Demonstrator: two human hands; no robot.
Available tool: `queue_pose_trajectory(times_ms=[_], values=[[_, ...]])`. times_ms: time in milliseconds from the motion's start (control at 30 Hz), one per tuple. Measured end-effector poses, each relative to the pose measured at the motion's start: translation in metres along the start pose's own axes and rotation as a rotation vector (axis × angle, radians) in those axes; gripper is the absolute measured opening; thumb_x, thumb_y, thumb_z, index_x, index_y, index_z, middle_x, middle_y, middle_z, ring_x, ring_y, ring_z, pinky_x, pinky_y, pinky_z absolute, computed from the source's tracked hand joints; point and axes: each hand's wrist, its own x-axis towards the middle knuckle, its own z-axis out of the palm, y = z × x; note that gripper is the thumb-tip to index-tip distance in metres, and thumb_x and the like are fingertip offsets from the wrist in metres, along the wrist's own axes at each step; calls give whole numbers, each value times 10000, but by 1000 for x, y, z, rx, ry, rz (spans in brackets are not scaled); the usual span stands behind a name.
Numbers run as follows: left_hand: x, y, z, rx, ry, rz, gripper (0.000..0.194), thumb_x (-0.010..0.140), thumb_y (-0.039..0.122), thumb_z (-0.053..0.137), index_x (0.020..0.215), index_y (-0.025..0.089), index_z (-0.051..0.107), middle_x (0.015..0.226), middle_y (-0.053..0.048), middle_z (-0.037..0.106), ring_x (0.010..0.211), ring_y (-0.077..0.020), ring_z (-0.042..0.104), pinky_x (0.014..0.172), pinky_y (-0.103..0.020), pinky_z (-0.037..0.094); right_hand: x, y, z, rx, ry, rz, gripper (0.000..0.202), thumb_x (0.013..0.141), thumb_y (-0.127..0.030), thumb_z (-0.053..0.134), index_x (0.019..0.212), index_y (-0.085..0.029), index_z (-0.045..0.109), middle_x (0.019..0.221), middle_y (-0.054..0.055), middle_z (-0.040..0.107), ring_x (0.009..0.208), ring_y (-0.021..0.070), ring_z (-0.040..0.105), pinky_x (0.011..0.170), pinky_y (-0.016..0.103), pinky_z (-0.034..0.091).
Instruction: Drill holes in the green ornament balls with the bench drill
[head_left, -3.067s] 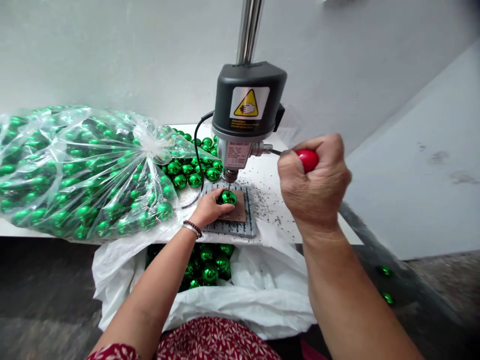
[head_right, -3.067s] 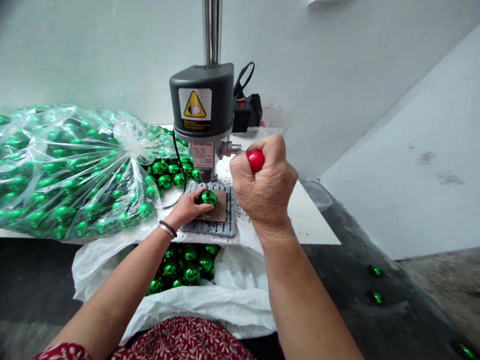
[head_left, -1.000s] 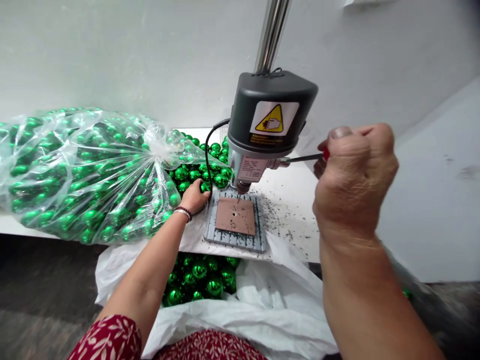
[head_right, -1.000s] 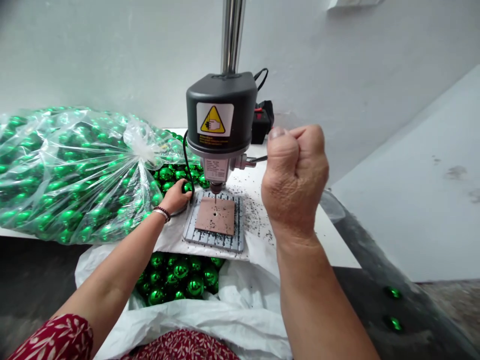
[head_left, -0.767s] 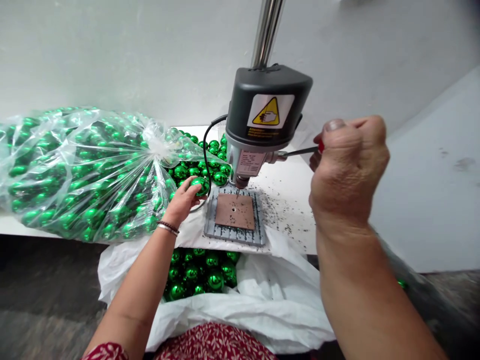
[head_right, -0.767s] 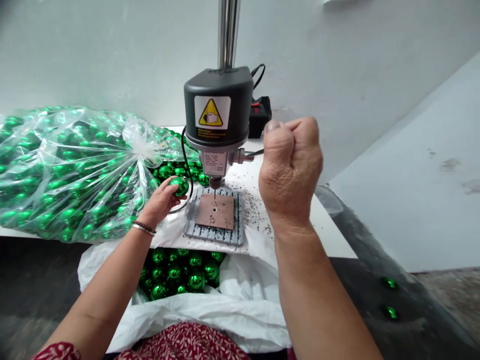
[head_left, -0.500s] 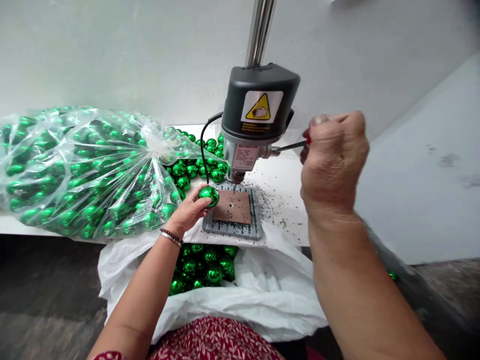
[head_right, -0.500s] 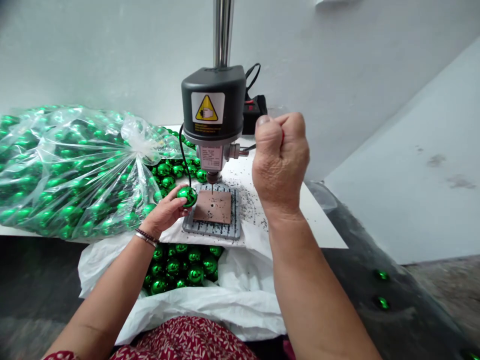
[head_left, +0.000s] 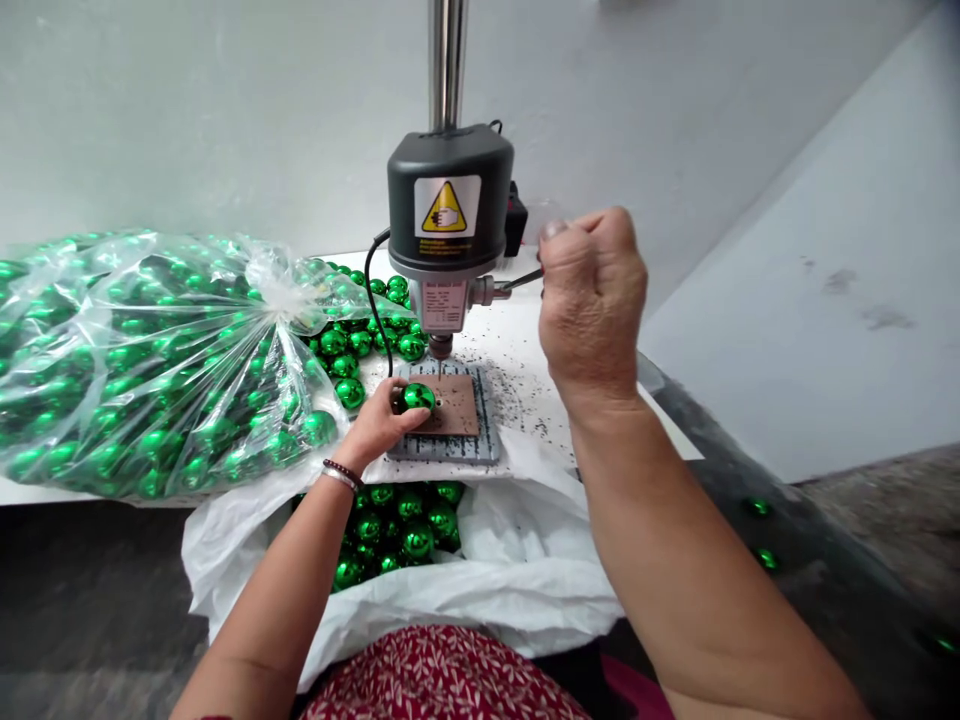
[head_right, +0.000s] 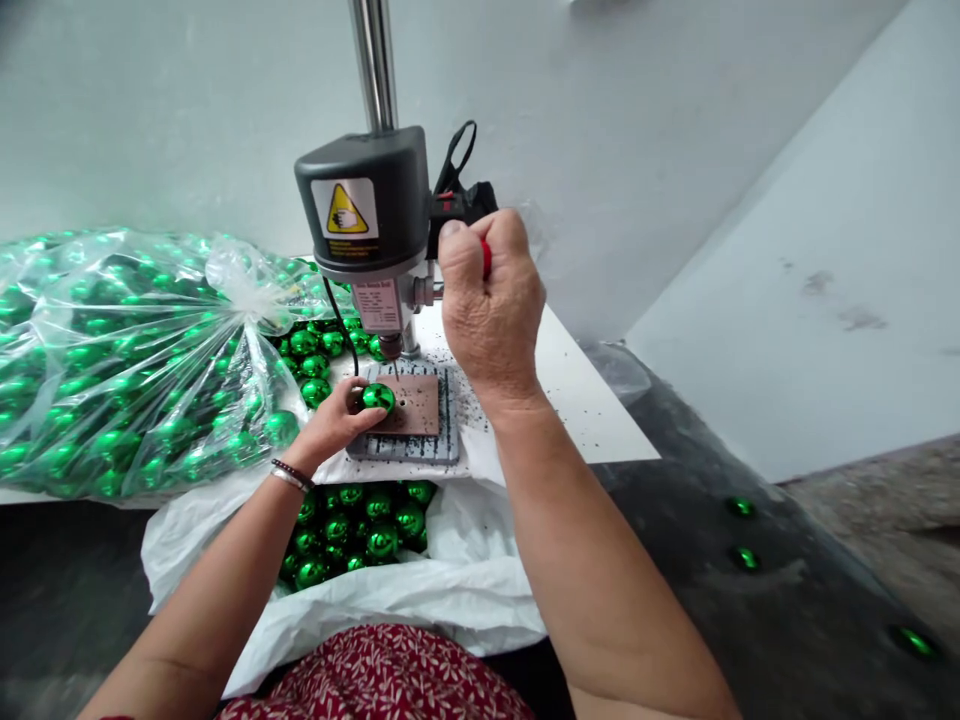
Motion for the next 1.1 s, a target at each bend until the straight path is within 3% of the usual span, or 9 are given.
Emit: queue_pose_trajectory(times_ms=[167, 367, 533, 700, 867, 1100], values=[[4, 7, 4, 111, -22, 55, 470, 756, 361, 696, 1194, 208, 617, 1064, -59, 704, 951, -220, 640, 904, -358, 479, 4, -9, 1, -89, 10, 59, 282, 924, -194, 486, 683, -177, 341, 582, -83, 330, 584, 28, 291, 640, 187, 281], [13, 13, 0, 161, -58, 59, 381, 810, 426, 630, 1115, 207, 690, 977, -30, 725, 916, -212, 647, 866, -321, 502, 20, -17, 4, -188, -46, 128, 302, 938, -216, 449, 668, -185, 318, 593, -71, 332, 606, 39, 264, 683, 202, 249], [15, 19, -1, 184, -93, 46, 411, 788, 423, 645, 1133, 208, 704, 978, -25, 731, 927, -217, 649, 885, -319, 493, 27, -19, 6, -156, -50, 177, 372, 924, -225, 513, 633, -195, 284, 561, -80, 303, 592, 51, 237, 654, 214, 238], [15, 25, 3, 299, -100, 45, 506, 752, 424, 675, 1206, 201, 676, 919, -32, 713, 857, -206, 635, 792, -296, 492, 26, -19, 6, -131, -43, 205, 382, 919, -244, 530, 627, -198, 289, 548, -88, 299, 586, 55, 240, 636, 212, 234], [21, 32, 6, 419, -113, 108, 485, 706, 377, 711, 1156, 195, 703, 854, -24, 691, 789, -200, 614, 766, -297, 474, 26, -19, 5, -110, -42, 213, 388, 918, -261, 537, 624, -196, 293, 549, -89, 288, 590, 55, 242, 637, 210, 234], [27, 37, 15, 207, -155, 27, 554, 659, 370, 775, 1173, 179, 702, 778, 9, 668, 717, -164, 584, 732, -277, 485, 25, -18, 6, -93, -40, 231, 390, 911, -228, 558, 625, -202, 295, 555, -77, 325, 597, 67, 259, 642, 229, 256]])
